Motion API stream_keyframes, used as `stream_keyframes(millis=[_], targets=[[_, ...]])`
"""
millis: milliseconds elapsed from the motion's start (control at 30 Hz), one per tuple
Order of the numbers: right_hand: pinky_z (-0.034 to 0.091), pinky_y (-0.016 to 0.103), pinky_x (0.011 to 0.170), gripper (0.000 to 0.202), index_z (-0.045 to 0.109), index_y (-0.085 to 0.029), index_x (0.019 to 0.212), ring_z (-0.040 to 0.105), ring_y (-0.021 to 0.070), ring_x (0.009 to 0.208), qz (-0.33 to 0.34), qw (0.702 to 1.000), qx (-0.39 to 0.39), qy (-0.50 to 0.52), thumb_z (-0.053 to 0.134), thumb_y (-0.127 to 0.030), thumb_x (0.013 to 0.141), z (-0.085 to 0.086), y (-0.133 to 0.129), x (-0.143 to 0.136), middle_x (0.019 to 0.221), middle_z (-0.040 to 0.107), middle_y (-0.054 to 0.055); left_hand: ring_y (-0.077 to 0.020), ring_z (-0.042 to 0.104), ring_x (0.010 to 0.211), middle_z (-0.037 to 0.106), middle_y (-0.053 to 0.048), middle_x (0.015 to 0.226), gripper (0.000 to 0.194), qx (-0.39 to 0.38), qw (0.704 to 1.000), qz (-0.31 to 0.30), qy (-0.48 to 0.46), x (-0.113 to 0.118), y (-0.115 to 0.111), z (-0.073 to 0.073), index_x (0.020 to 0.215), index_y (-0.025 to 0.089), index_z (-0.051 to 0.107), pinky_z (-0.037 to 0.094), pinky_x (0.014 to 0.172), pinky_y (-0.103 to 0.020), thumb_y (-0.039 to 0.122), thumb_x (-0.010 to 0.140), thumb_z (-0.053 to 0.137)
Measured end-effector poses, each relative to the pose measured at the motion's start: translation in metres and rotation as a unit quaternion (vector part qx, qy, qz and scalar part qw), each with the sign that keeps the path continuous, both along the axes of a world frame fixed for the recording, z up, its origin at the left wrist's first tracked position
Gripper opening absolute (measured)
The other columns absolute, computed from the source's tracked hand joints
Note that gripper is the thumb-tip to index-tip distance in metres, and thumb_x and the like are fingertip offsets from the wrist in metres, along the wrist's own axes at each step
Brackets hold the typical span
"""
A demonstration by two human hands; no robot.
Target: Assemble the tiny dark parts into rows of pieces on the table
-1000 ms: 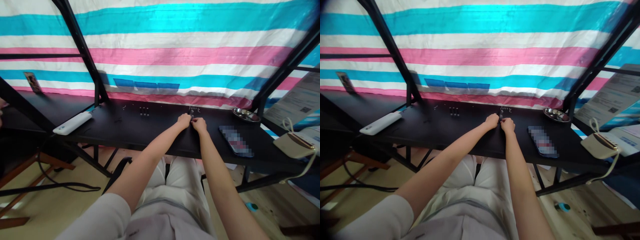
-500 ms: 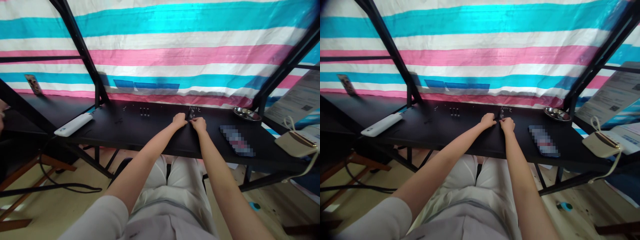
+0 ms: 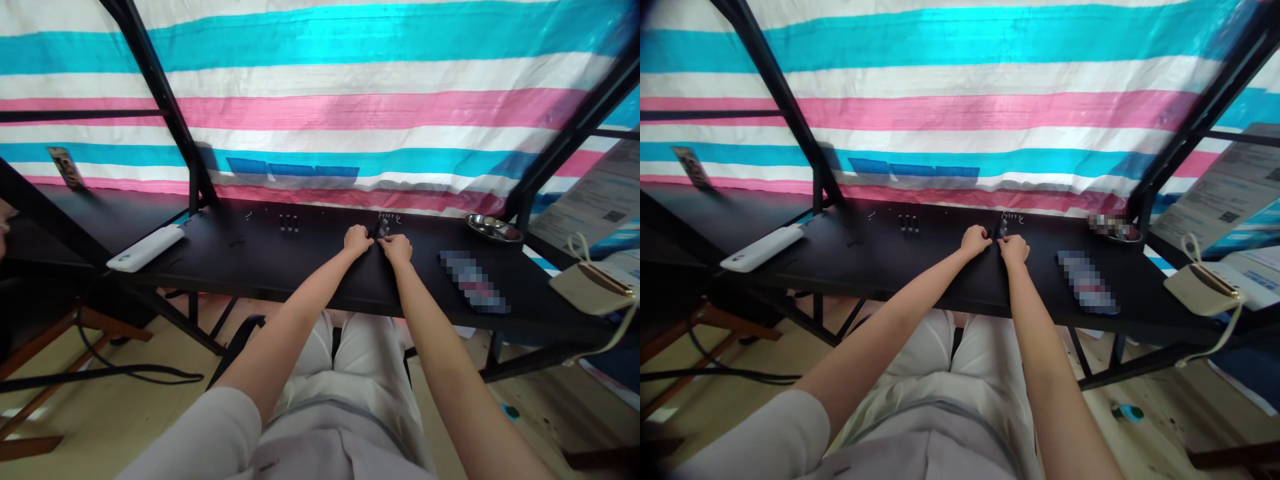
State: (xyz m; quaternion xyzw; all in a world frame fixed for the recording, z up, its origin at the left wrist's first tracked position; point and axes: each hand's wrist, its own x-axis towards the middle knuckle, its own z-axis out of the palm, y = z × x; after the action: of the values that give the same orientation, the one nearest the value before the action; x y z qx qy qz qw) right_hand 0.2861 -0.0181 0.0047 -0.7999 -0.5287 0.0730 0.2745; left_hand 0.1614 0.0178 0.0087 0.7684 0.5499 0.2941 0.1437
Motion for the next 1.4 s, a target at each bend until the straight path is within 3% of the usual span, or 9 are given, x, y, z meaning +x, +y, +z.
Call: stream_keyframes(millis=[200,1000,1233,1400], targets=[[0.043,0.033,0.088,0.028,0.072,-0.022,0.1,0.061,0.0238,0.102,0.0,1.0,0.006,-0.001,0.061,-0.039,0.08,0.0,0.0,0.0,0.105,0.069,0.008,-0.0235,0.057,0.097,0.062,-0.009,0.1,0.015,-0.003,1.0,0.016,0.004,0.003,-0.001,0.001,0.083,0.017,0.068,0.048,0.084,-0.035,0.028,0.074,0.063],[0.042,0.034,0.083,0.031,0.071,-0.022,0.102,0.062,0.025,0.099,-0.001,1.0,0.006,-0.015,0.06,-0.04,0.08,0.001,0.0,-0.002,0.103,0.068,0.011,-0.0249,0.053,0.106,0.061,-0.01,0.109,0.021,-0.021,0.997,0.045,0.061,0.016,-0.006,0.01,0.09,0.018,0.069,0.045,0.088,-0.036,0.033,0.078,0.062],[0.042,0.036,0.083,0.032,0.071,-0.022,0.101,0.062,0.0252,0.098,0.005,0.999,-0.012,-0.034,0.06,-0.042,0.079,0.002,0.0,-0.002,0.1,0.069,0.012,-0.026,0.054,0.104,0.062,-0.009,0.107,0.029,-0.016,0.993,-0.023,0.111,-0.012,-0.006,0.015,0.095,0.019,0.069,0.045,0.085,-0.036,0.039,0.074,0.065],[0.041,0.039,0.086,0.037,0.07,-0.02,0.102,0.061,0.0267,0.1,0.006,0.999,-0.035,-0.04,0.062,-0.046,0.076,0.007,-0.004,-0.002,0.102,0.068,0.012,-0.0256,0.055,0.101,0.065,-0.008,0.099,0.024,0.028,0.958,-0.137,0.251,-0.054,-0.014,0.04,0.091,0.018,0.07,0.043,0.083,-0.035,0.035,0.075,0.064]])
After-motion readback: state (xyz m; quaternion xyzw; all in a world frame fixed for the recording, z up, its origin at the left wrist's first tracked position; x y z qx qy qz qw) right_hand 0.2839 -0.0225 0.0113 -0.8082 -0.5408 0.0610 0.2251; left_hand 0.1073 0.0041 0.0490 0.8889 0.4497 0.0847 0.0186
